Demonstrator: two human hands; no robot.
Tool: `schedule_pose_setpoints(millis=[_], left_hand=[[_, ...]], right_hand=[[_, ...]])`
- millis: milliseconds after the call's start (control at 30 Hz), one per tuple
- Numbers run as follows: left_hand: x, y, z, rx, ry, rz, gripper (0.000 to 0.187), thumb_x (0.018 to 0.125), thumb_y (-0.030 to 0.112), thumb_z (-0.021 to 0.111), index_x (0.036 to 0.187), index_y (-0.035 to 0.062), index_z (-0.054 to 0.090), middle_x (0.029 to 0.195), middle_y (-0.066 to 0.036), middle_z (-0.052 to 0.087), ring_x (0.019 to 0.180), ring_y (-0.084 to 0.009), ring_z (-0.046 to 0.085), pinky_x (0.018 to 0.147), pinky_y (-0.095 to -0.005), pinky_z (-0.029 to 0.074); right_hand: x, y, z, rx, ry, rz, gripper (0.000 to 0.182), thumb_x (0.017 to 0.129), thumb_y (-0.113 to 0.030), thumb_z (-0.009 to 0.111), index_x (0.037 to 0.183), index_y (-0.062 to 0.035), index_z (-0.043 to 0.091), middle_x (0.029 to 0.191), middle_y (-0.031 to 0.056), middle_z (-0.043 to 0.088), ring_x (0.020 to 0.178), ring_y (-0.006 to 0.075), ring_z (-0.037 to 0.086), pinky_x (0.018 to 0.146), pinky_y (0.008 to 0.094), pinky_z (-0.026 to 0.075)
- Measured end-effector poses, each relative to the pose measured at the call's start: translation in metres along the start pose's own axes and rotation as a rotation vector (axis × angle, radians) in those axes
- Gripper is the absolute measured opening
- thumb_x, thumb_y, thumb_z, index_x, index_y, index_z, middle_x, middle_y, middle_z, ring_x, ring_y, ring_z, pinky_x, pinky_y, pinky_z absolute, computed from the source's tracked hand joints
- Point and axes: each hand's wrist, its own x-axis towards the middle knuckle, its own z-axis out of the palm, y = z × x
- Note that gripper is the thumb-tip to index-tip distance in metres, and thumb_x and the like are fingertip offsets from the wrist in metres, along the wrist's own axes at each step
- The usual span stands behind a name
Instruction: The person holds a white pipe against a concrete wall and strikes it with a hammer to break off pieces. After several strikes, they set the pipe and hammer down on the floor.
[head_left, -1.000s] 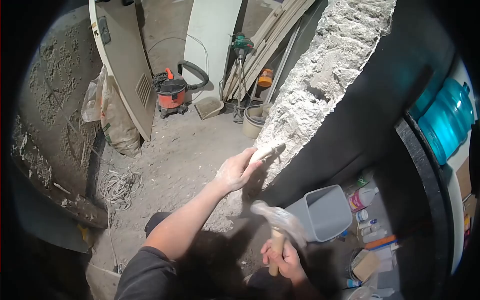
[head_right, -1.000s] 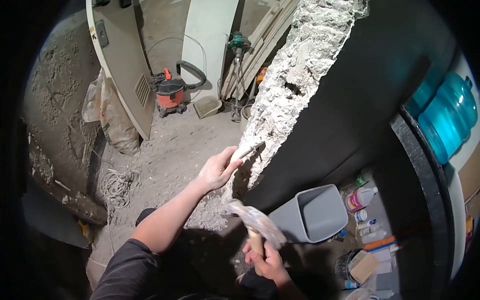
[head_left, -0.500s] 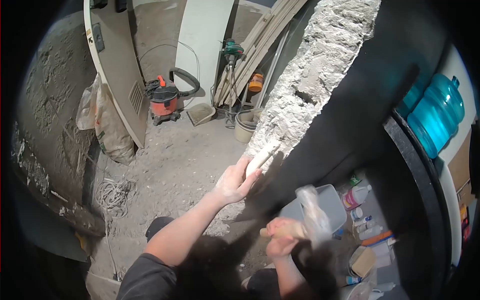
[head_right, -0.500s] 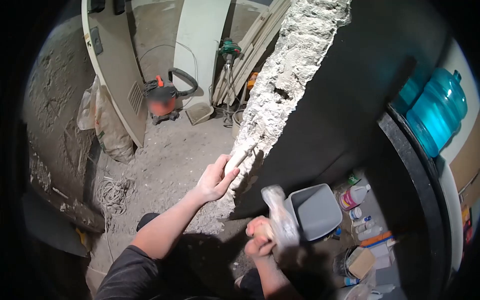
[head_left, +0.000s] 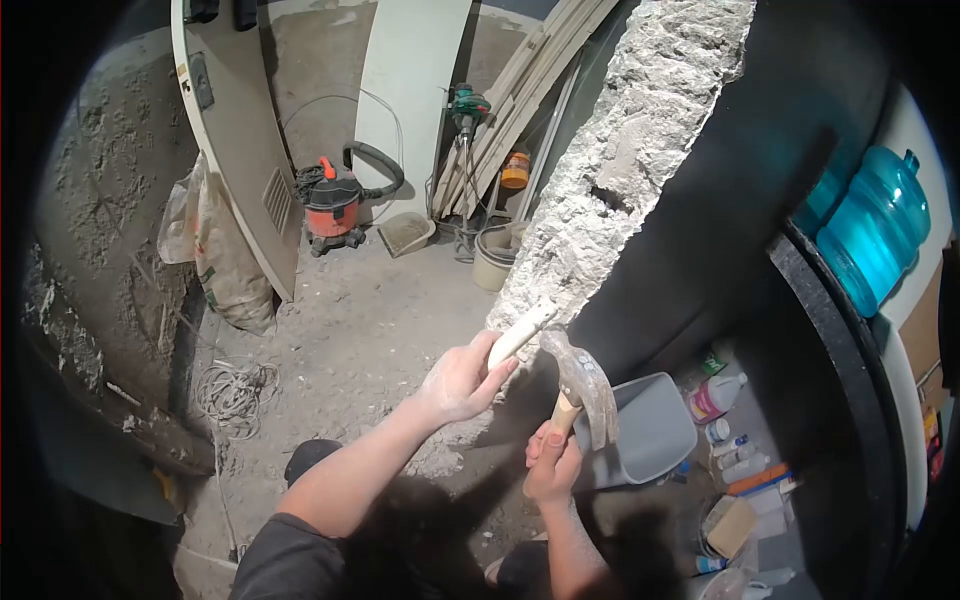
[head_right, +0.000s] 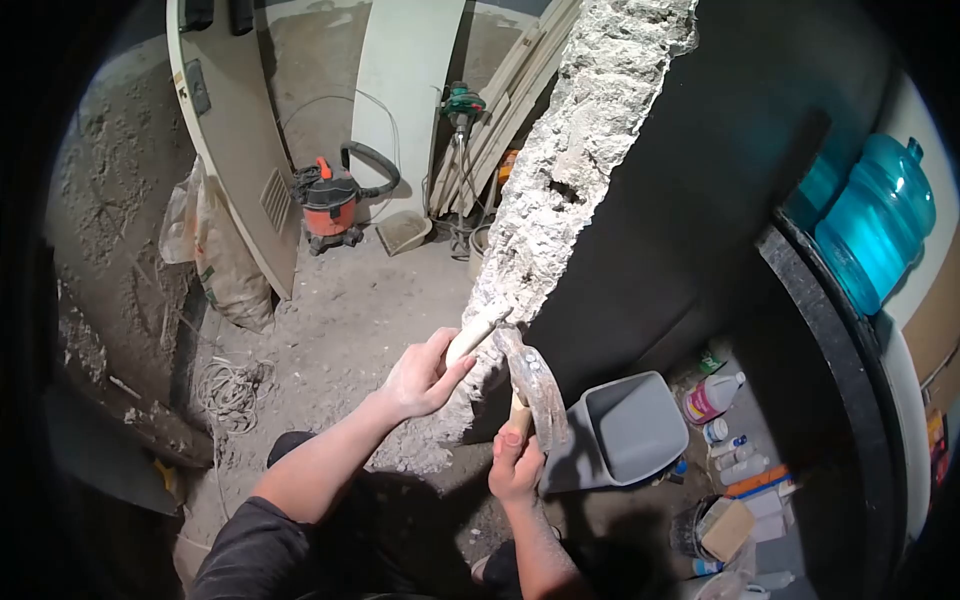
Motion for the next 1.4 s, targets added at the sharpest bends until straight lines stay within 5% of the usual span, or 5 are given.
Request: schedule_pose_setpoints(millis=[267,700,1000,1233,1400], left_hand=[[0.024,-0.045,0.008,0.146,0.043,0.079,0.03,0.087,0.021,0.069,0.106,0.0047,0.055,0.078,-0.019,0.068,0.075,-0.0414,0.067,0.068,-0.0477,0.052],[0.038,-0.049,0.031,0.074,0.152,0.033,0.027,0.085,0.024,0.069,0.099,0.0034,0.056,0.073,-0.023,0.063,0.076,-0.0454,0.065,0.069,-0.0475,0.052],[0.017,-0.027,0.024,0.061,0.218,0.249,0.041,0.095,0.021,0.065,0.132,0.0068,0.052,0.112,-0.019,0.063,0.087,-0.0332,0.068,0.078,-0.0385,0.052],[0.025,-0.02,0.042,0.239,0.008,0.197,0.037,0.093,0.02,0.065,0.126,0.0093,0.051,0.086,-0.017,0.068,0.078,-0.0367,0.068,0.068,-0.044,0.054],[0.026,-0.028,0.066,0.412,0.243,0.329,0.036,0.09,0.016,0.066,0.123,0.0105,0.052,0.093,-0.015,0.066,0.083,-0.0358,0.067,0.067,-0.0453,0.053]], right_hand=[[-0.003,-0.012,-0.005,-0.385,-0.004,-0.215,0.026,0.101,-0.025,0.059,0.094,-0.0012,0.05,0.067,0.0024,0.049,0.058,0.0089,0.047,0.053,0.0243,0.041],[-0.004,-0.027,0.005,0.189,0.063,-0.058,0.02,0.101,-0.018,0.055,0.092,-0.0016,0.049,0.07,0.0043,0.052,0.057,0.01,0.048,0.052,0.0279,0.043],[-0.018,-0.001,-0.012,0.116,-0.008,0.078,0.039,0.105,-0.041,0.049,0.097,-0.0033,0.047,0.069,0.0028,0.047,0.055,0.0096,0.046,0.05,0.0253,0.04],[0.001,-0.008,-0.017,0.314,0.01,0.086,0.06,0.103,-0.062,0.035,0.093,-0.004,0.048,0.069,0.0028,0.046,0.057,0.0122,0.045,0.052,0.025,0.038],[0.005,-0.001,-0.021,0.352,0.115,-0.222,0.068,0.097,-0.072,0.037,0.099,-0.0051,0.046,0.072,0.007,0.047,0.059,0.0163,0.047,0.054,0.0303,0.042]])
